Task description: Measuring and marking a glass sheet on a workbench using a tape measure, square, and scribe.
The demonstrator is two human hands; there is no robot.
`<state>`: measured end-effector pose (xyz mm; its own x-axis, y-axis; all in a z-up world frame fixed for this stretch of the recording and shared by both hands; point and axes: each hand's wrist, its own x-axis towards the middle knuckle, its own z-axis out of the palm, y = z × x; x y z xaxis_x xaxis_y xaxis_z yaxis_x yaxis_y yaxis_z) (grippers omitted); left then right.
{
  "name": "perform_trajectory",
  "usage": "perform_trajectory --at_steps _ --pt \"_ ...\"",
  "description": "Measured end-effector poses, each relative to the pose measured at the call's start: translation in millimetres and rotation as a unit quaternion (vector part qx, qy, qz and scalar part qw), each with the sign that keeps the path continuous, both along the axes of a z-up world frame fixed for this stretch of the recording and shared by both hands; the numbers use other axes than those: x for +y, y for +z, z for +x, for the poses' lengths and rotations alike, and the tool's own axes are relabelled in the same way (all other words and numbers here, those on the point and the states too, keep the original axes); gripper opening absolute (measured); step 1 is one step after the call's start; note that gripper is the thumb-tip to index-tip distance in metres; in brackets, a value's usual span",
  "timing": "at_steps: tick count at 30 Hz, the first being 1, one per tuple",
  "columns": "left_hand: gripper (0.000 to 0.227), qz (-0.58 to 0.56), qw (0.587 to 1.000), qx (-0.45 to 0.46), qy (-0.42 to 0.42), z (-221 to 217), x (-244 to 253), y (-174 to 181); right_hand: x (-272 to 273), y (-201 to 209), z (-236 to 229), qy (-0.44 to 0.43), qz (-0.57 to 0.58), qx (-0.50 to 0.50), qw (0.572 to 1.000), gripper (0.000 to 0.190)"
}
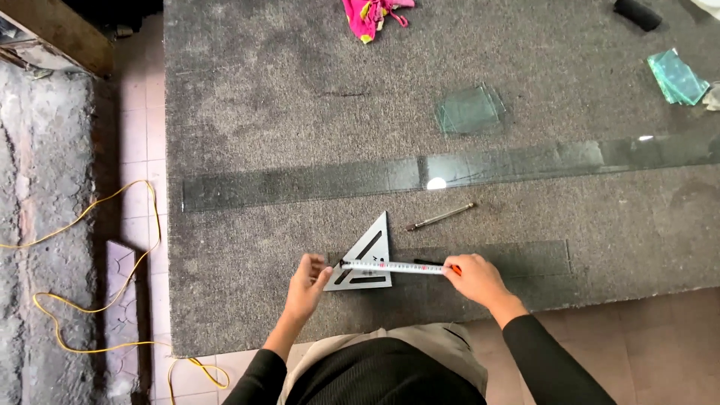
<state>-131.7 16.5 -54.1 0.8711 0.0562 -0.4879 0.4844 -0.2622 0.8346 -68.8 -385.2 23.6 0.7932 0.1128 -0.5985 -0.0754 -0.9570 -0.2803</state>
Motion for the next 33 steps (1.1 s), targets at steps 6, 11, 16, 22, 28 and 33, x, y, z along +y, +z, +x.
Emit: perform_trajectory --at_steps 6,11,16,22,28,33 --pt "0.019 0.313 0.901 -0.157 -0.256 -31.7 -19.2 0.0 12.8 -48.3 19.9 0.017 -0.061 -0.054 0.996 0.025" --pt "0.048 0.367 0.771 -0.290 -0.433 -27.8 -57.2 5.3 33.4 -51.0 20.9 0.033 -0.050 -0.057 0.997 0.024" --pt "0.059 0.410 0.719 -0.333 -0.451 -16.3 -70.2 -2.8 26.9 -58.5 21.8 0.045 -0.056 -0.072 0.995 0.022" --pt "0.056 0.406 0.711 -0.352 -0.453 -8.6 -69.0 -12.3 24.7 -59.6 22.5 0.045 -0.049 -0.084 0.994 0.020" --pt "0.037 0.370 0.726 -0.421 -0.398 -8.2 -69.8 -34.2 23.0 -61.0 22.9 0.051 -0.048 -0.111 0.991 0.018" --pt "0.074 0.376 0.721 -0.370 -0.448 -12.7 -67.8 -54.0 19.5 -69.7 22.5 0.074 -0.012 -0.131 0.989 0.025"
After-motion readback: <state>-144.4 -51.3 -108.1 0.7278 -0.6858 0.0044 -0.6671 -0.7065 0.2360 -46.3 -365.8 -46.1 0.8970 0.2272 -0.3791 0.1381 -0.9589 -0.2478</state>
